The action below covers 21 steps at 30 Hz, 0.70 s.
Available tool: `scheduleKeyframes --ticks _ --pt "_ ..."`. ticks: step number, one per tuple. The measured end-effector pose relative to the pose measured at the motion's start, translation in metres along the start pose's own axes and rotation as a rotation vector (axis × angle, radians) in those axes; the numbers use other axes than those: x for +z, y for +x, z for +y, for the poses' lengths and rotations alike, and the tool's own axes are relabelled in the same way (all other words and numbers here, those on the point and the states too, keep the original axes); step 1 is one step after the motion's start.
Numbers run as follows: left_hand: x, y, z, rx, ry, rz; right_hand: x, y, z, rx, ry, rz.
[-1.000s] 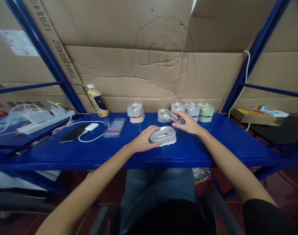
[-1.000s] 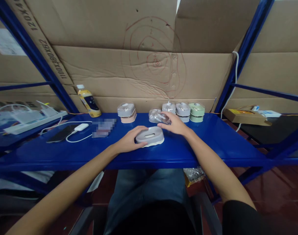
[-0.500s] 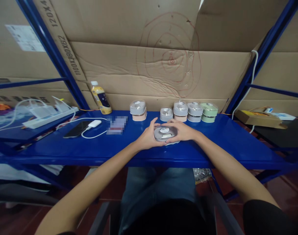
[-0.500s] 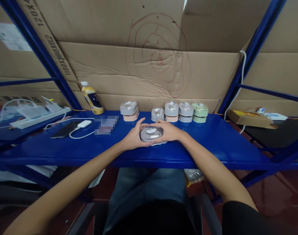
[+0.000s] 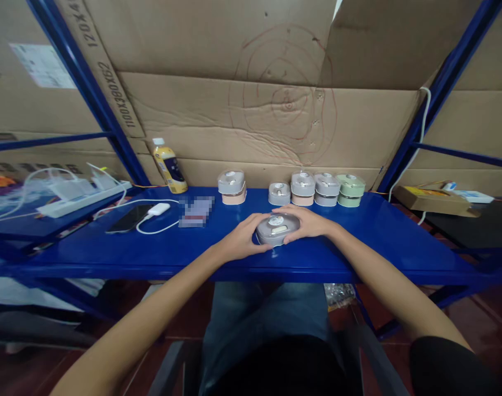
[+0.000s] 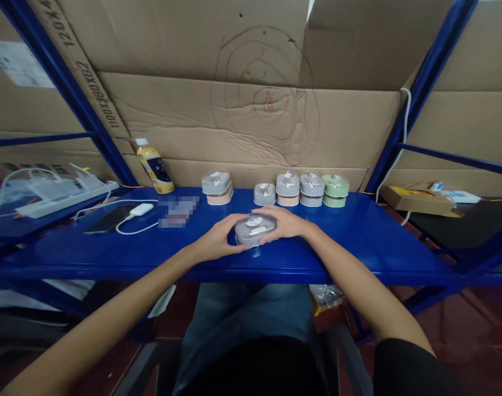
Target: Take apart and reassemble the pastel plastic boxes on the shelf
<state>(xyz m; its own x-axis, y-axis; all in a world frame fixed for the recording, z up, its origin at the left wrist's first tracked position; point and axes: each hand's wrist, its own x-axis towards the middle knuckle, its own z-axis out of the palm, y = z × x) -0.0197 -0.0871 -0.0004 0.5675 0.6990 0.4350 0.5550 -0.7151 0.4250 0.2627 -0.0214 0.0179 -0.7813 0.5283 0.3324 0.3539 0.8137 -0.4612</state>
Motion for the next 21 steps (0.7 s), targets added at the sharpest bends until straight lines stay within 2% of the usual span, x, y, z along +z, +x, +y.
scheduleKeyframes --ticks 5,9,12,16,21 --pt "0.002 -0.008 0.009 -0.071 0.11 0.035 0.008 0.002 0.006 0.011 0.002 0.044" --pt "0.001 -0.013 0.023 -0.316 0.393 0.125 0.012 0.003 0.009 0.136 -0.077 0.21" --pt "-0.003 -0.011 0.037 -0.487 0.657 0.12 0.01 0.003 0.009 0.231 -0.139 0.285" --pt "-0.009 0.006 0.042 -0.514 0.823 0.03 0.003 0.003 0.008 0.26 -0.164 0.294" --pt "-0.009 0.051 0.012 -0.503 0.855 -0.035 0.001 0.002 0.007 0.234 -0.176 0.297"
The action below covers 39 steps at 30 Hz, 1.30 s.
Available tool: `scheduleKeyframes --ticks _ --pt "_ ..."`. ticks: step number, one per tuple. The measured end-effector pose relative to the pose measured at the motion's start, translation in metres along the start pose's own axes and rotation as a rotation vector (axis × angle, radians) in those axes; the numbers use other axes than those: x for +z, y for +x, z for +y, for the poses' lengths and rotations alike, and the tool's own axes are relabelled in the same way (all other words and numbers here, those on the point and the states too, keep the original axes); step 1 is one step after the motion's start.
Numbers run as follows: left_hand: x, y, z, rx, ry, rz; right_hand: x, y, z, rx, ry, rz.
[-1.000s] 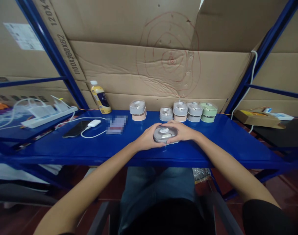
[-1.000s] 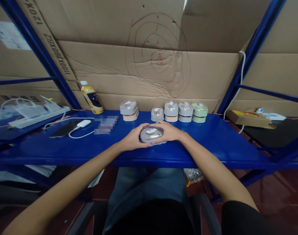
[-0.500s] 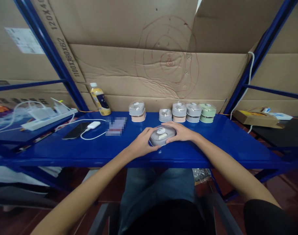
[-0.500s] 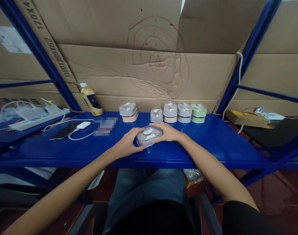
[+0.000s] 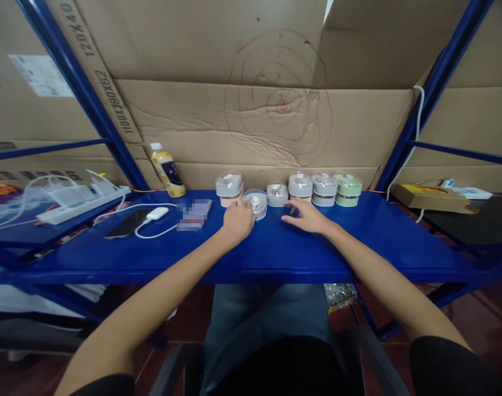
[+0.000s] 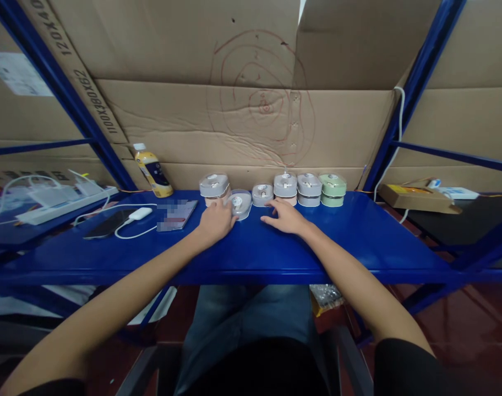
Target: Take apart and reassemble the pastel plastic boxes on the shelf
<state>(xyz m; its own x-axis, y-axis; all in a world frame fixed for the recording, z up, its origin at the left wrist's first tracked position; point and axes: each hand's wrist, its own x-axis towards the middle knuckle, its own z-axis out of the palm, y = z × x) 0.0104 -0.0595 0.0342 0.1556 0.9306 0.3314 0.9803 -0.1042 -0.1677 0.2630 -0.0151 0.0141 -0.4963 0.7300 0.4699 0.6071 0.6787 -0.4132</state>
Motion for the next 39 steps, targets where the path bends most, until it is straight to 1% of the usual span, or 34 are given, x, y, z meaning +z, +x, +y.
scheduleKeyframes --ticks 4,6,8,11,14,16,25,30,32,33,35,37,38,39 --pt "0.015 0.045 -0.001 0.009 -0.023 -0.031 0.001 0.0 0.001 -0.012 0.0 -0.015" --pt "0.02 0.06 -0.003 0.011 -0.03 -0.032 0.001 0.0 0.001 -0.016 0.002 -0.02" --pt "0.023 0.069 -0.005 0.012 -0.03 -0.031 0.001 0.0 0.001 -0.019 0.005 -0.025" --pt "0.026 0.076 -0.009 0.037 -0.01 0.004 0.001 0.0 0.0 -0.014 0.005 -0.035" --pt "0.03 0.079 -0.012 0.111 0.019 0.041 0.002 0.0 -0.001 -0.015 0.01 -0.047" --pt "0.032 0.082 -0.014 0.132 0.019 0.027 0.002 0.0 -0.002 -0.027 0.022 -0.052" --pt "0.038 0.094 -0.019 0.11 -0.011 -0.023 0.001 0.0 -0.004 -0.04 0.012 -0.089" --pt "0.039 0.094 -0.017 0.114 -0.03 -0.032 -0.001 -0.001 -0.006 -0.022 0.001 -0.109" --pt "0.035 0.092 -0.019 0.121 -0.043 0.006 -0.002 -0.001 -0.006 -0.022 0.004 -0.113" --pt "0.032 0.091 -0.021 0.12 -0.061 0.05 -0.002 -0.001 -0.006 -0.023 0.006 -0.113" --pt "0.024 0.089 -0.029 0.086 -0.113 0.18 -0.002 -0.001 -0.007 -0.024 0.012 -0.109" --pt "0.016 0.089 -0.041 -0.031 -0.155 0.299 -0.002 -0.001 -0.007 -0.019 0.016 -0.107" --pt "0.014 0.09 -0.047 -0.12 -0.166 0.33 -0.002 -0.001 -0.008 -0.015 0.016 -0.109" --pt "0.013 0.091 -0.053 -0.211 -0.179 0.333 -0.002 -0.001 -0.008 -0.011 0.016 -0.111"
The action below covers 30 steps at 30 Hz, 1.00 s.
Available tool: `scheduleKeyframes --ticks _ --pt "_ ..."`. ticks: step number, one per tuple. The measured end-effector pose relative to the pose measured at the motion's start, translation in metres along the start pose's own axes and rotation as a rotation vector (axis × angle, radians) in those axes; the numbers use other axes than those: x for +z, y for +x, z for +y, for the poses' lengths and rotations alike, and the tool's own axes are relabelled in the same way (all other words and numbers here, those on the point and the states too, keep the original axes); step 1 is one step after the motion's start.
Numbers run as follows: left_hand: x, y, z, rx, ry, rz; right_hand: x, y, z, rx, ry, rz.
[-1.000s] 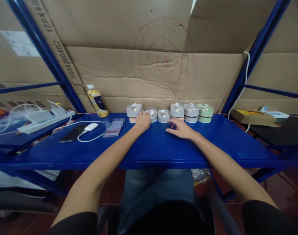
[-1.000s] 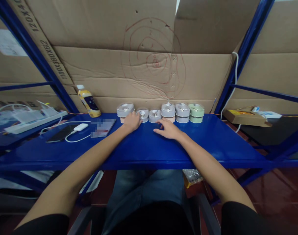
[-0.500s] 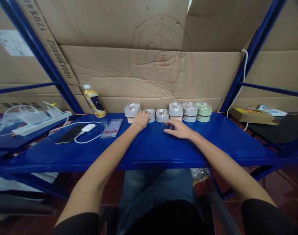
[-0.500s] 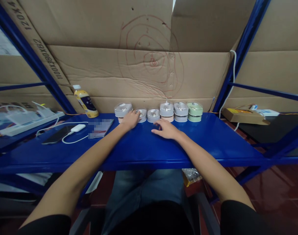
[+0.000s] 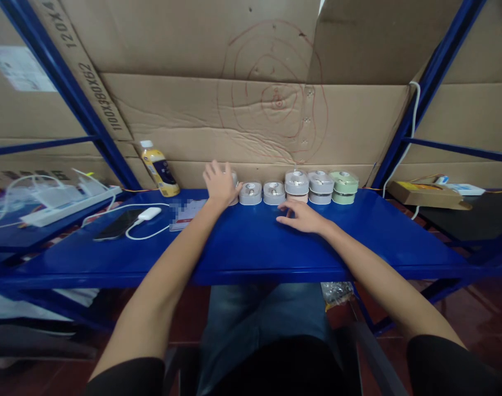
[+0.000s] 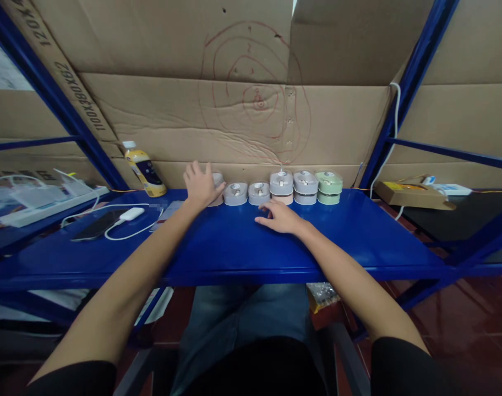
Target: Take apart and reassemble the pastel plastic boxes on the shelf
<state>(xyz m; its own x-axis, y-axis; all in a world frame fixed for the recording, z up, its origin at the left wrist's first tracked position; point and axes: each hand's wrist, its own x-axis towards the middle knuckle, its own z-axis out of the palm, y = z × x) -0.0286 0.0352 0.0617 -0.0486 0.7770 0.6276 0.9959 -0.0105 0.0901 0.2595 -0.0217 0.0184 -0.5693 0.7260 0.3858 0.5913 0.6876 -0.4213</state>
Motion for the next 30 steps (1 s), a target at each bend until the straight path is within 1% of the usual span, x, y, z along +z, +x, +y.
scheduleKeyframes --ticks 1,3,5,6,8,11,13,14,15,16,17,18,20,22,24,25,27,30 --pt "0.0 0.003 -0.005 -0.089 -0.003 -0.015 0.0 0.0 0.0 0.003 -0.001 -0.002" --pt "0.004 0.006 -0.013 -0.22 -0.037 -0.096 -0.001 0.0 -0.001 0.008 -0.003 -0.006" --pt "0.01 0.008 -0.018 -0.267 -0.096 -0.17 -0.001 0.0 0.0 0.01 -0.005 0.001" --pt "0.011 0.007 -0.02 -0.267 -0.122 -0.179 -0.001 0.0 0.001 0.008 -0.005 0.006" --pt "0.01 0.005 -0.021 -0.255 -0.157 -0.137 -0.001 0.0 0.003 0.0 0.004 0.015" --pt "-0.007 -0.004 -0.018 -0.228 -0.202 0.009 -0.001 0.0 0.004 -0.006 0.013 0.07" --pt "-0.023 -0.014 -0.013 -0.141 -0.263 0.085 -0.002 0.001 0.002 -0.017 0.009 0.179" --pt "-0.031 -0.021 -0.01 -0.042 -0.31 0.08 -0.003 0.001 0.0 -0.026 0.009 0.245" --pt "-0.038 -0.029 -0.006 0.087 -0.373 0.047 -0.004 0.0 -0.002 -0.037 0.011 0.302" --pt "-0.042 -0.038 -0.002 0.232 -0.445 -0.01 -0.006 0.0 -0.005 -0.051 0.012 0.341" --pt "-0.045 -0.047 0.003 0.373 -0.516 -0.1 -0.008 -0.001 -0.008 -0.07 0.008 0.351" --pt "-0.045 -0.056 0.007 0.477 -0.585 -0.189 -0.01 -0.003 -0.01 -0.093 0.0 0.334" --pt "-0.041 -0.072 0.016 0.579 -0.724 -0.329 -0.012 -0.005 -0.014 -0.143 -0.018 0.234" --pt "-0.032 -0.084 0.023 0.624 -0.825 -0.407 -0.01 -0.007 -0.017 -0.166 -0.002 0.102" --pt "-0.024 -0.09 0.026 0.634 -0.89 -0.431 -0.006 -0.008 -0.019 -0.161 0.048 0.002" --pt "-0.021 -0.092 0.027 0.628 -0.911 -0.437 -0.004 -0.008 -0.019 -0.153 0.07 -0.026" --pt "-0.016 -0.093 0.025 0.606 -0.933 -0.464 -0.003 -0.007 -0.019 -0.132 0.086 -0.029" --pt "-0.012 -0.094 0.018 0.561 -0.92 -0.5 -0.011 -0.006 -0.011 -0.088 0.094 0.037"
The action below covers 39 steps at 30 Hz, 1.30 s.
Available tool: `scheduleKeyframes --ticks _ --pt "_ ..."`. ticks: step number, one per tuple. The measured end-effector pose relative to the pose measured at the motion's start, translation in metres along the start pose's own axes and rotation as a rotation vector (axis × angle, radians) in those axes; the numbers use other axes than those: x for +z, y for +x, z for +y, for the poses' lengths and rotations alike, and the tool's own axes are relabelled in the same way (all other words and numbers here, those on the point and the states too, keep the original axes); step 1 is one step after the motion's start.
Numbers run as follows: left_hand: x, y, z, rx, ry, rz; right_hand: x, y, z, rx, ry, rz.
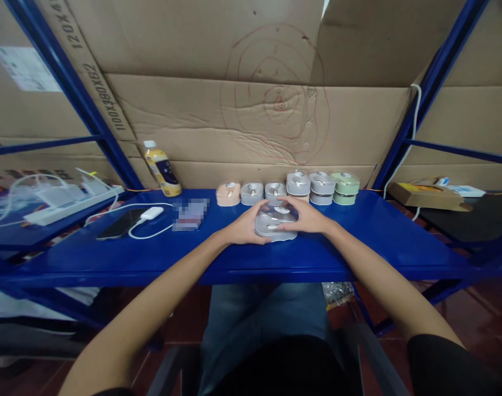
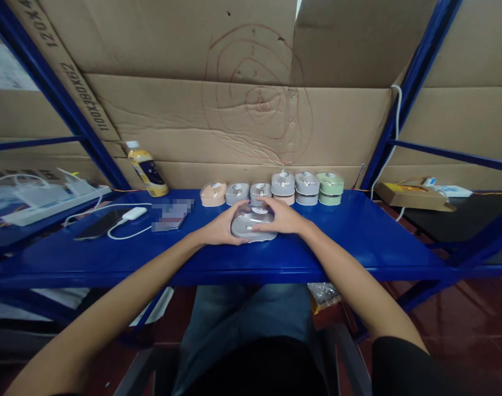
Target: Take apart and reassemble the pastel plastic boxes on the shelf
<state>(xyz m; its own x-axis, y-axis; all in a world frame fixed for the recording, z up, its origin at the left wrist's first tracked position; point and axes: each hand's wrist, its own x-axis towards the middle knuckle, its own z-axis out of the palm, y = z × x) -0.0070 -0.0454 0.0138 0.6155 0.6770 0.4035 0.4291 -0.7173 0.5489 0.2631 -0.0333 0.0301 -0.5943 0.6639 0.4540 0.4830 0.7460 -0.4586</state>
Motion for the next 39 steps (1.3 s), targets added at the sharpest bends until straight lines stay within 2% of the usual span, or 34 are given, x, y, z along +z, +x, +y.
scheduleKeyframes --ticks 2,5,9,13,18,21,24,26,30,32,36,39 --pt "-0.001 -0.002 -0.003 -0.008 0.048 -0.012 -0.011 -0.001 0.01 0.043 0.029 0.064" --pt "-0.002 -0.004 -0.004 0.054 0.153 -0.07 -0.028 -0.004 0.028 0.153 0.036 0.178" --pt "0.0 -0.005 0.0 0.086 0.212 -0.08 -0.034 -0.004 0.043 0.269 -0.006 0.29" --pt "-0.004 -0.004 -0.001 0.039 0.213 0.01 -0.029 -0.003 0.042 0.273 -0.032 0.258" --pt "-0.021 -0.002 -0.019 -0.141 0.311 0.209 -0.028 -0.004 0.041 0.258 -0.05 0.239" --pt "-0.029 -0.002 -0.029 -0.259 0.362 0.233 -0.029 -0.005 0.048 0.275 -0.062 0.218" --pt "-0.029 -0.003 -0.031 -0.32 0.375 0.199 -0.029 -0.005 0.053 0.303 -0.06 0.195" --pt "-0.025 -0.004 -0.027 -0.273 0.342 0.177 -0.029 -0.005 0.052 0.313 -0.06 0.189" --pt "-0.015 -0.007 -0.009 -0.029 0.248 0.105 -0.03 -0.004 0.045 0.308 -0.061 0.222" --pt "-0.01 -0.008 0.0 0.042 0.217 0.04 -0.031 -0.004 0.041 0.302 -0.055 0.243" --pt "-0.002 -0.01 0.008 0.045 0.199 -0.052 -0.031 -0.003 0.037 0.297 -0.044 0.25" --pt "0.001 -0.009 0.004 0.04 0.176 -0.055 -0.028 -0.003 0.037 0.266 -0.04 0.246"
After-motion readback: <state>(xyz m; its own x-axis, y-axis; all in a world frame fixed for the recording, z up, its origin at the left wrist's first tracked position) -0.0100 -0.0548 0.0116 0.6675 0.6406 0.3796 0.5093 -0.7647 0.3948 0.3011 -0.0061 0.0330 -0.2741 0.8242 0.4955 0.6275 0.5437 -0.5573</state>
